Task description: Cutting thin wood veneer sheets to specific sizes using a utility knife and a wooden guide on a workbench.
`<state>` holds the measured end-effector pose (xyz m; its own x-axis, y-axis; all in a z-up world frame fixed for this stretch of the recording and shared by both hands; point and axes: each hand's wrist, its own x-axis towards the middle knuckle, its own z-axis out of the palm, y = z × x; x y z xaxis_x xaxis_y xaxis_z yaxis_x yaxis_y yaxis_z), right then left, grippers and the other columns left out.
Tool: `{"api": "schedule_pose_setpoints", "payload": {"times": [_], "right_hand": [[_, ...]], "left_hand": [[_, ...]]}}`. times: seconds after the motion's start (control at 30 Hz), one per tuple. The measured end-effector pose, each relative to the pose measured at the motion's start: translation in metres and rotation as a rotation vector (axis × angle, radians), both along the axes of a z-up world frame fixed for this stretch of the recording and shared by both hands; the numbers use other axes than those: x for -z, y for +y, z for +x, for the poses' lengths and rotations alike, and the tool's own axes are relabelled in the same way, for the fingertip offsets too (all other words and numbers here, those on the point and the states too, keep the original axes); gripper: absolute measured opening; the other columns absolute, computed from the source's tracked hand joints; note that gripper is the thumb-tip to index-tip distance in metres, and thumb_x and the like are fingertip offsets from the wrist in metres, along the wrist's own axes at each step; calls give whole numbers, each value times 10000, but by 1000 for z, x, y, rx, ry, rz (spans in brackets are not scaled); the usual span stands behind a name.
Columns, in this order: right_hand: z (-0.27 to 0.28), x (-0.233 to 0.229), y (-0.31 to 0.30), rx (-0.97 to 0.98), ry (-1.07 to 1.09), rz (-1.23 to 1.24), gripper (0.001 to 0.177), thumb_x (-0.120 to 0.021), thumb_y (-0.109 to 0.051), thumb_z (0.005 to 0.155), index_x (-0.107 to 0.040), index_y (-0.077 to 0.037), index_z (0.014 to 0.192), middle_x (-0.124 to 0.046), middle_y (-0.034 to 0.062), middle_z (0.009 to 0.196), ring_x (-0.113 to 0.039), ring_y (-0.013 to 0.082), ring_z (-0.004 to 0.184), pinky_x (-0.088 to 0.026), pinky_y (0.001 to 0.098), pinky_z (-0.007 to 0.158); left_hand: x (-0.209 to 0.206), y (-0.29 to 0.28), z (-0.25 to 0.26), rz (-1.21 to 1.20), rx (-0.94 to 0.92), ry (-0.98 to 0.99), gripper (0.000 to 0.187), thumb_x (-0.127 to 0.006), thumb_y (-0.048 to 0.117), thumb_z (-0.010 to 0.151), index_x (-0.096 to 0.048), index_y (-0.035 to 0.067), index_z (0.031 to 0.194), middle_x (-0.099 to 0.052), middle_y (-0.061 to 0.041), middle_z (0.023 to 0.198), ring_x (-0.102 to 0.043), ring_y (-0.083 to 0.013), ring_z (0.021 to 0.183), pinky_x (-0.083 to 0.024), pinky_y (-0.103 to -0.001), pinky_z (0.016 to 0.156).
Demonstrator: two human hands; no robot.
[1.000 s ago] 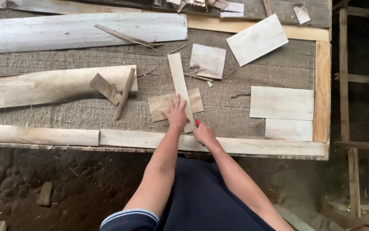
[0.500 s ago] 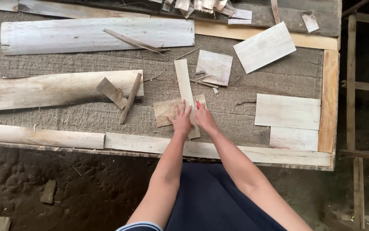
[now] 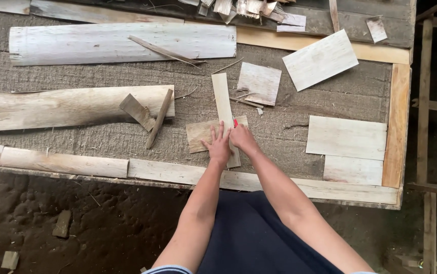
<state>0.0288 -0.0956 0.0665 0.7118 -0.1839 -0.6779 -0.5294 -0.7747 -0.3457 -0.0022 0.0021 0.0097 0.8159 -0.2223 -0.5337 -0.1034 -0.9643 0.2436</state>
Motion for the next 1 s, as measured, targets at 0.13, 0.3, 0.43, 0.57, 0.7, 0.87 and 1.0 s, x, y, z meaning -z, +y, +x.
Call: {"api": "schedule_pose_setpoints", "payload": {"times": [0.13, 0.3, 0.43, 0.57, 0.7, 0.87, 1.0], "right_hand": [[-5, 32, 5, 42, 43, 51, 629, -361, -433, 1009, -509, 97, 1315, -621, 334, 1316, -585, 496, 1280, -481, 579, 1063], [-27, -34, 18, 35, 113, 44, 582, -342, -366, 1022, -466, 82, 1372, -583, 332, 1389, -544, 479, 1341, -457, 567, 1100], [-44, -34, 8, 41, 110, 44, 599, -352, -385, 1014, -468, 89, 1363, -592, 338, 1361, -555, 500, 1318, -463, 577, 1090], [-71, -44, 6, 52, 139, 40, 602, -345, -354, 1027, -414, 93, 1424, -591, 348, 1356, -556, 509, 1315, -470, 598, 1066], [-97, -35, 4, 81, 126, 64, 594, -339, -359, 1028, -437, 88, 1406, -607, 364, 1318, -579, 516, 1281, -481, 613, 1045], [-113, -19, 0, 82, 133, 68, 575, -364, -371, 1046, -427, 89, 1388, -617, 364, 1301, -607, 515, 1244, -501, 603, 1010], [-112, 16, -16, 86, 101, 87, 567, -404, -372, 1033, -503, 62, 1383, -658, 333, 1230, -653, 494, 1176, -548, 576, 914]], "left_hand": [[1, 2, -2, 12, 1, 10, 1032, -885, 366, 774, -264, 371, 1598, 90, 85, 1731, 6, -337, 1589, -235, -868, 1089], [8, 1, 0, -2, -16, 16, 864, -774, 353, 897, -269, 390, 1598, 62, 90, 1738, 3, -319, 1596, -220, -860, 1096], [10, 4, 1, -18, -19, 2, 769, -700, 355, 953, -287, 377, 1601, 47, 83, 1743, -8, -333, 1597, -205, -868, 1088], [-12, 1, 2, 6, -1, 38, 961, -818, 367, 843, -243, 367, 1614, 104, 82, 1735, 38, -342, 1592, -205, -865, 1093], [-6, 2, 1, 18, 3, 40, 1075, -886, 410, 758, -240, 364, 1616, 118, 84, 1732, 43, -338, 1591, -197, -873, 1086], [-9, 2, -1, 15, 3, 43, 1075, -886, 407, 763, -236, 369, 1618, 116, 92, 1731, 43, -330, 1591, -200, -867, 1090], [-18, 1, 4, 34, 12, 8, 1043, -869, 447, 778, -251, 384, 1615, 95, 99, 1734, 19, -322, 1595, -233, -841, 1106]]}}
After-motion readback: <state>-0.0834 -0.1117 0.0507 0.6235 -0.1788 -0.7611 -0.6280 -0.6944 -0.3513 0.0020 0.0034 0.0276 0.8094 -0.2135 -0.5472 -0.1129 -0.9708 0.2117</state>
